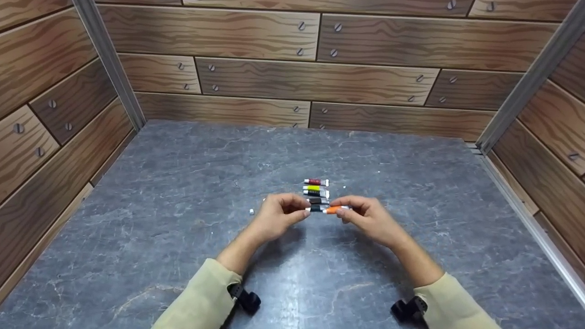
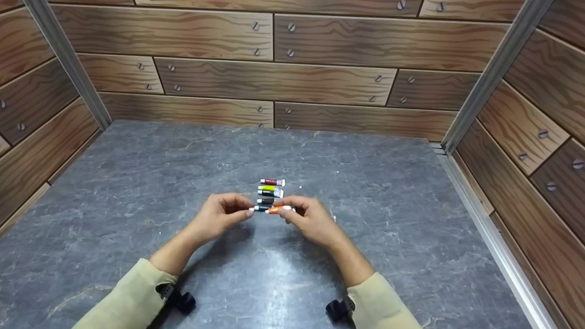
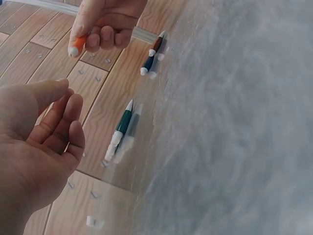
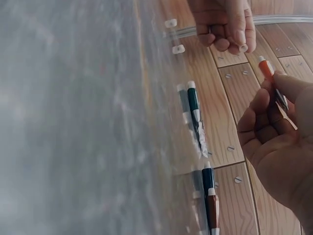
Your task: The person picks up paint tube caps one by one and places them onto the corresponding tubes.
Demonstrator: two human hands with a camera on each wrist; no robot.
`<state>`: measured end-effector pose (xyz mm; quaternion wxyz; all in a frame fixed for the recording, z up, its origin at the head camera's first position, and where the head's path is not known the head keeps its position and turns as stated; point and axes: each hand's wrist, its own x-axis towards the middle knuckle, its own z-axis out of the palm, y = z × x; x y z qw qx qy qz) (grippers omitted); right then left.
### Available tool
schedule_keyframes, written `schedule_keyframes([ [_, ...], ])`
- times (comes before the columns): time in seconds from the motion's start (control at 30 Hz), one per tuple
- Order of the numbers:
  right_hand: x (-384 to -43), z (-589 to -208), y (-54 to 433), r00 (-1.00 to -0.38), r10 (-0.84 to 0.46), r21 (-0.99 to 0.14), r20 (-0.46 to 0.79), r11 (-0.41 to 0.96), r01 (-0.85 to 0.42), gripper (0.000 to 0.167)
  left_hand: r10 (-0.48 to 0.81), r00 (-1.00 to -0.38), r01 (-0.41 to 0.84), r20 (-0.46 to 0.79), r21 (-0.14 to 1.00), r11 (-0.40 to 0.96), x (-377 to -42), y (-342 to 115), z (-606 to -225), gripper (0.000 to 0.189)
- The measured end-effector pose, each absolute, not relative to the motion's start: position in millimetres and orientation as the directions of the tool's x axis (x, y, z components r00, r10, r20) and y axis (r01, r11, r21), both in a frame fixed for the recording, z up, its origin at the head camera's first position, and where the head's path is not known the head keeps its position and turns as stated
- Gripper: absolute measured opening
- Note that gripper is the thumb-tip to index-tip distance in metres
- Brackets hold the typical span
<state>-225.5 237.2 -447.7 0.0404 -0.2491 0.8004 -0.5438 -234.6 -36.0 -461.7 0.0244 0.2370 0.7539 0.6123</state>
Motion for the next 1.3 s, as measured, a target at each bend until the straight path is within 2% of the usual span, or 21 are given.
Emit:
schedule_keyframes([
  [0.13, -224.1, -449.3, 238.1, -0.867, -0.459, -0.908, 0.195, 0.25, -0.337, 0.025, 0.401, -0.884, 0.321, 0.242, 0.936, 0.141, -233.1, -35.9, -462.9, 0.017],
  [0.4, -223.3, -453.8, 235.8, -0.854, -0.473, -0.907, 0.216, 0.226, -0.354, 0.02, 0.407, -0.89, 0.294, 0.208, 0.942, 0.161, -226.5, -39.6, -463.2, 0.019],
  [0.7, -221.9, -459.7, 232.4, -0.865, -0.444, -0.905, 0.233, 0.228, -0.36, 0.018, 0.392, -0.891, 0.31, 0.228, 0.937, 0.16, -220.6, -40.7, -463.4, 0.018],
  [1.03, -217.7, -462.2, 232.5, -0.884, -0.44, -0.913, 0.157, 0.276, -0.299, 0.029, 0.403, -0.881, 0.327, 0.248, 0.935, 0.14, -220.2, -37.2, -466.7, 0.015],
  [1.3, -217.9, -462.0, 230.8, -0.886, -0.44, -0.919, 0.147, 0.27, -0.287, 0.028, 0.411, -0.878, 0.332, 0.247, 0.931, 0.152, -220.7, -37.2, -467.0, 0.016],
])
